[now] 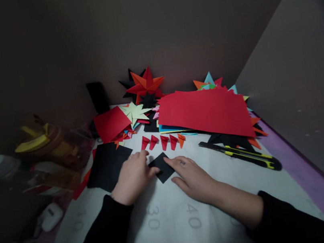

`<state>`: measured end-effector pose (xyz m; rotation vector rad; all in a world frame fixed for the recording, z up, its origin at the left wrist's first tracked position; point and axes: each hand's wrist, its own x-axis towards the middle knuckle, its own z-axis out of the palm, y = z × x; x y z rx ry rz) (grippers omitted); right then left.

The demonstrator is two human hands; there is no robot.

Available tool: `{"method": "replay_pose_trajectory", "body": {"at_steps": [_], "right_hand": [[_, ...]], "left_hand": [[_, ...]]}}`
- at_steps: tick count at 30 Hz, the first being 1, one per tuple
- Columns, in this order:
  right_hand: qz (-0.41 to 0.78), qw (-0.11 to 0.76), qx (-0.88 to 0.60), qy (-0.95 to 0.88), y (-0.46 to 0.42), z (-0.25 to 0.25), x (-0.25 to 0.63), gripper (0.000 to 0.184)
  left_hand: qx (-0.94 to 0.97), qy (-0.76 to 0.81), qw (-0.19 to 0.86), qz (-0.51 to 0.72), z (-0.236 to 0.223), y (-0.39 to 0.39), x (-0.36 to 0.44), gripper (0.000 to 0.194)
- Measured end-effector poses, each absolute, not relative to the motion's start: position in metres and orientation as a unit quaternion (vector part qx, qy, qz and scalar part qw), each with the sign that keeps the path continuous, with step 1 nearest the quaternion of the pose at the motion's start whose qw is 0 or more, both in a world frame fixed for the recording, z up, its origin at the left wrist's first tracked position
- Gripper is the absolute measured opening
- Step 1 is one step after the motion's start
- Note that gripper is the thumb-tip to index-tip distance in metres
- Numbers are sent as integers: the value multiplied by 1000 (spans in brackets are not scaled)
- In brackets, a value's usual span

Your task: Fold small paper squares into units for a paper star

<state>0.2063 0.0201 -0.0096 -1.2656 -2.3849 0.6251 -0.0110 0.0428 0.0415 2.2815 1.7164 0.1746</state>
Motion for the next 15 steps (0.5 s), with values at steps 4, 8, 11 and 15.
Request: {"method": "replay_pose_trajectory", "body": {"at_steps": [4,8,11,15], "right_hand": [[242,194,-438,-844,19,-11,208,59],[276,274,-428,-816,22,-12,210,61],[352,357,-476,-723,26,-15,211,57],[487,419,-489,-590,27,-19,209,43]], "left_hand": [[767,608,191,74,29,40,18,43],[750,582,266,164,25,41,13,13],[726,552,330,243,25,41,14,12],[575,519,521,358,20,38,24,21]]}}
